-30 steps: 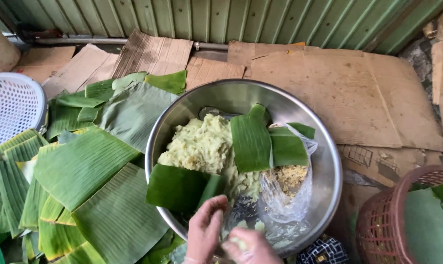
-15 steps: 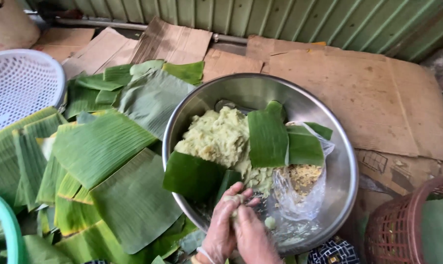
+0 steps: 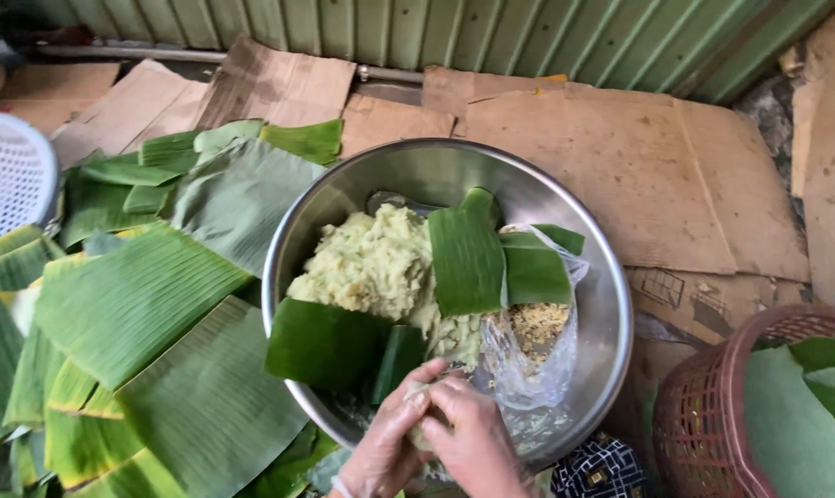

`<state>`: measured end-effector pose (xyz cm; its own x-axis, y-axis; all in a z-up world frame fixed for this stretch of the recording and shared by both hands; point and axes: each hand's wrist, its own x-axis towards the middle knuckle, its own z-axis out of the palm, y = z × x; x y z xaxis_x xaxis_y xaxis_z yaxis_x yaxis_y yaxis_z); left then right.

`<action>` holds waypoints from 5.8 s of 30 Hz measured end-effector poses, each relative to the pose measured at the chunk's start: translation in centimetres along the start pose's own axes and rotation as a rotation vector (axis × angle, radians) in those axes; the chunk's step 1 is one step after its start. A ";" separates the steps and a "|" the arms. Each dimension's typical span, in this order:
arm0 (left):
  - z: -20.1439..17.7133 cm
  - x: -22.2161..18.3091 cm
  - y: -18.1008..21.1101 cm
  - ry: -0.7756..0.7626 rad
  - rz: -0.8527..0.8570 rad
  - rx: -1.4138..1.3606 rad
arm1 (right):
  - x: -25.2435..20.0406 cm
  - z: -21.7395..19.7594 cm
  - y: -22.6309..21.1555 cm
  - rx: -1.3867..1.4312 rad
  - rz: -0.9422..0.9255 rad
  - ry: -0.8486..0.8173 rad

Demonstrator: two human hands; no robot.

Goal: Wrapping portions of a green food mixture into banana leaves to create individual cakes.

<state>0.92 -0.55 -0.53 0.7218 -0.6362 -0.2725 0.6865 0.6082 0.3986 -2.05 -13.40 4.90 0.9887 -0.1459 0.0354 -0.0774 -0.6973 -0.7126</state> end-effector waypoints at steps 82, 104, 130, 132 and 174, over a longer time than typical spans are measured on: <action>2.9 1.2 2.4 0.359 0.109 -0.521 | 0.5 1.2 3.4 0.673 0.273 -0.081; 1.7 1.6 -1.1 0.287 0.291 0.892 | -1.9 8.6 9.9 0.747 0.363 0.013; 1.9 -6.1 10.5 0.647 0.424 0.036 | -0.9 8.1 9.8 1.151 0.485 0.044; 1.8 -5.2 9.5 0.688 0.303 -0.070 | -1.2 7.7 9.6 1.197 0.548 0.116; -1.1 -4.0 5.8 0.776 0.223 -0.068 | -1.0 5.6 0.3 0.280 -0.469 -0.554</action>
<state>2.12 6.02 1.93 0.6805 -0.0013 -0.7327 0.5051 0.7252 0.4679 -2.31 -9.52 0.75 0.8356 0.5443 0.0739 0.3273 -0.3855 -0.8627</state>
